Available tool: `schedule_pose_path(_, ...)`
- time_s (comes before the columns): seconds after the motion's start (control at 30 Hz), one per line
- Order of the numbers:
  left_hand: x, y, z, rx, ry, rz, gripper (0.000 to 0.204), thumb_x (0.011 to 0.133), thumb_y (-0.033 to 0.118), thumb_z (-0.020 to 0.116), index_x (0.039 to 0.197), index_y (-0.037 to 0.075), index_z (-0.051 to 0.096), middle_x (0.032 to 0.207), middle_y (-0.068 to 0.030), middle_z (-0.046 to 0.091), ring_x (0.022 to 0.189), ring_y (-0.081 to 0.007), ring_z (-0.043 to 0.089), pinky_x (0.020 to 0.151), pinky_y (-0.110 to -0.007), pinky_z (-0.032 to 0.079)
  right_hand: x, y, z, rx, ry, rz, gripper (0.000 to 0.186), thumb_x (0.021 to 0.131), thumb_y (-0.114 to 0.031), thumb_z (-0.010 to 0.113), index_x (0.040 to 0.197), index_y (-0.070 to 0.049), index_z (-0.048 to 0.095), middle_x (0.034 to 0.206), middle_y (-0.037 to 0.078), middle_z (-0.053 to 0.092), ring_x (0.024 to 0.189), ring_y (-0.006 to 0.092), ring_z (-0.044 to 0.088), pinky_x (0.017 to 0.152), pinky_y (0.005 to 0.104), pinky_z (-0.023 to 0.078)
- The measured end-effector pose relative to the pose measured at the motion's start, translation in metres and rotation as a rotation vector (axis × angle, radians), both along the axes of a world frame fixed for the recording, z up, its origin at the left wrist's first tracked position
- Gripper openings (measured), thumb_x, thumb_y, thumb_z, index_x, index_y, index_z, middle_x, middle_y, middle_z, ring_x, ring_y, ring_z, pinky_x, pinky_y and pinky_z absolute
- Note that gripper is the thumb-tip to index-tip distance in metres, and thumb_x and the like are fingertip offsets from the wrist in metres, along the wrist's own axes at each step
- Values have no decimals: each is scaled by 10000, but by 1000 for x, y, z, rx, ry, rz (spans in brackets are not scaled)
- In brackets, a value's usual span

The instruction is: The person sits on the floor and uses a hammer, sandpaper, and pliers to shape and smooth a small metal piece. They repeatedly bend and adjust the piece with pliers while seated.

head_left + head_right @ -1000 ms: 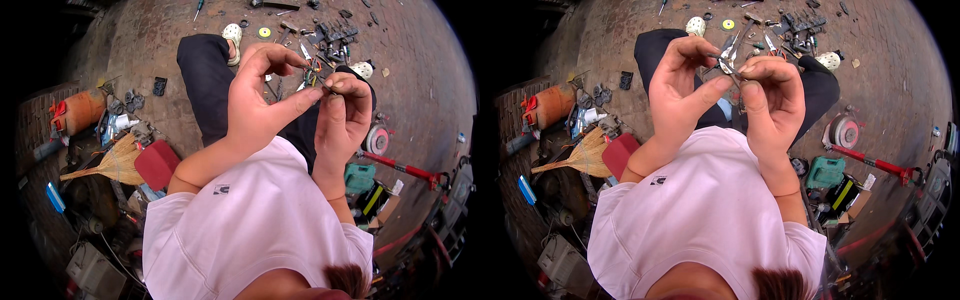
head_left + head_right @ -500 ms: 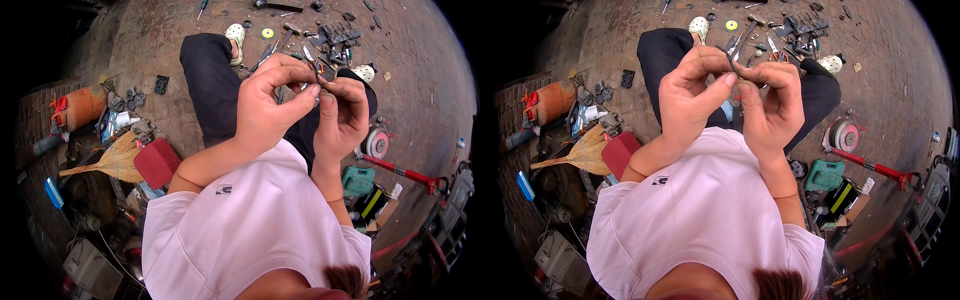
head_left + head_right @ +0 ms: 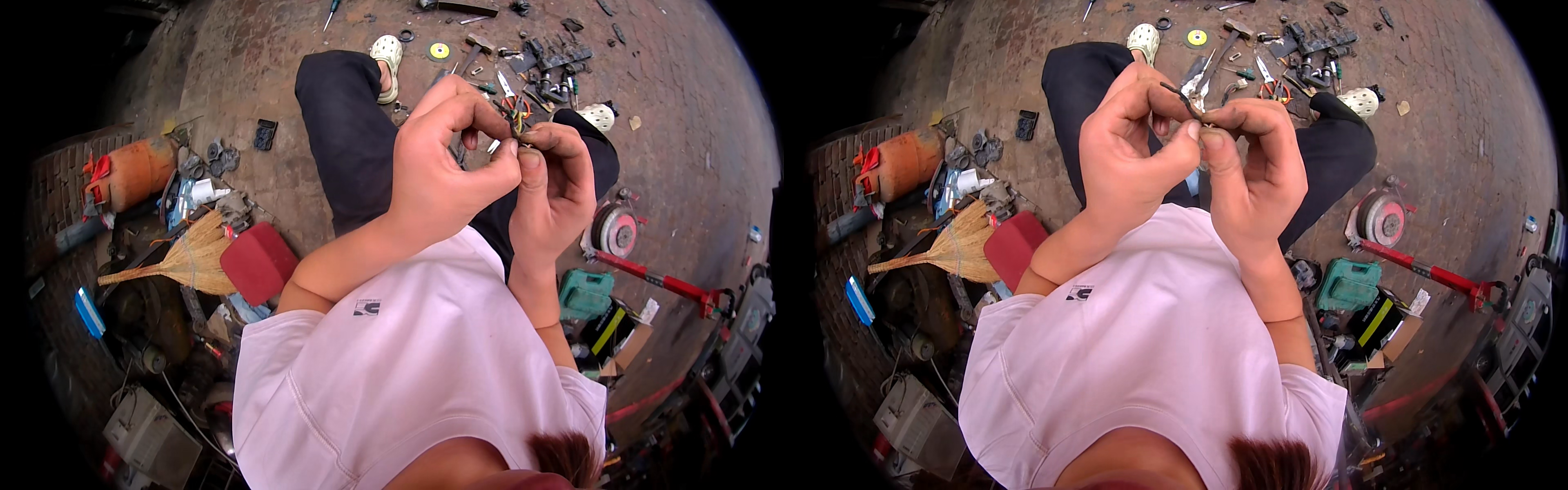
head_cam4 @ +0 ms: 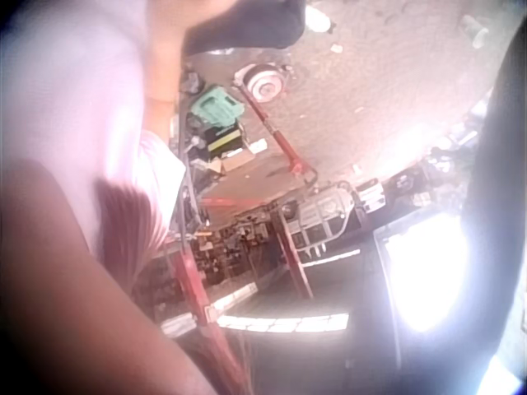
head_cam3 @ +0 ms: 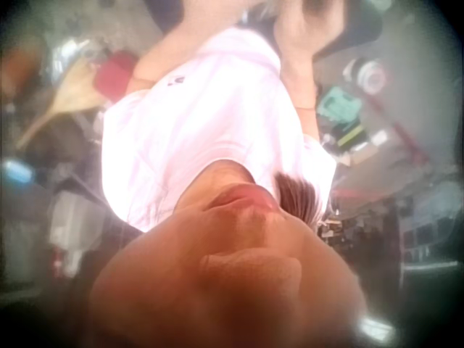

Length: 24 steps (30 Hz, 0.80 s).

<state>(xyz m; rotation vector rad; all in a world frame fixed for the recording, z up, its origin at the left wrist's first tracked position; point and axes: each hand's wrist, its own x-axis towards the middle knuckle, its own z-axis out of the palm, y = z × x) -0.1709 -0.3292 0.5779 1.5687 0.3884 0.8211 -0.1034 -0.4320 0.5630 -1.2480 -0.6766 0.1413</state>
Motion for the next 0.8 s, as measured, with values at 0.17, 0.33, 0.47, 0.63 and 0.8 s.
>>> schedule_pose_path(0.17,2,2,0,91,11,-3,136,667,-9,701,742,15,591,768,-29,517,659,-114,453,580,-248,392,-7,-6,6,2,335,92,193,944,-100,664,1052,42,590,1018,51,604,842,75,580,720,204,471)
schedule_pose_path(0.33,2,9,-5,108,23,-69,128,669,-12,697,735,15,591,767,-34,516,659,-120,454,587,-255,396,0,-9,8,51,629,245,218,978,-142,620,1094,39,586,956,65,600,808,89,556,721,227,481)
schedule_pose_path(0.47,-1,13,-11,56,87,-136,94,692,-15,694,757,7,630,784,-33,537,683,-117,474,610,-257,414,13,-13,10,210,803,374,227,989,-153,595,1099,46,593,896,77,592,766,114,516,738,264,492)
schedule_pose_path(0.63,-2,8,-10,-31,40,-77,155,722,-7,730,877,4,717,861,-39,604,754,-114,541,657,-244,451,13,-9,8,104,515,188,192,936,-72,655,1080,42,597,961,72,629,847,110,577,735,253,508)
schedule_pose_path(0.8,-4,7,-4,56,12,-90,184,775,-39,717,959,-35,715,926,-62,616,841,-132,539,722,-261,436,7,-5,8,75,390,155,196,904,-29,686,1062,43,595,996,71,645,863,105,601,709,241,517)
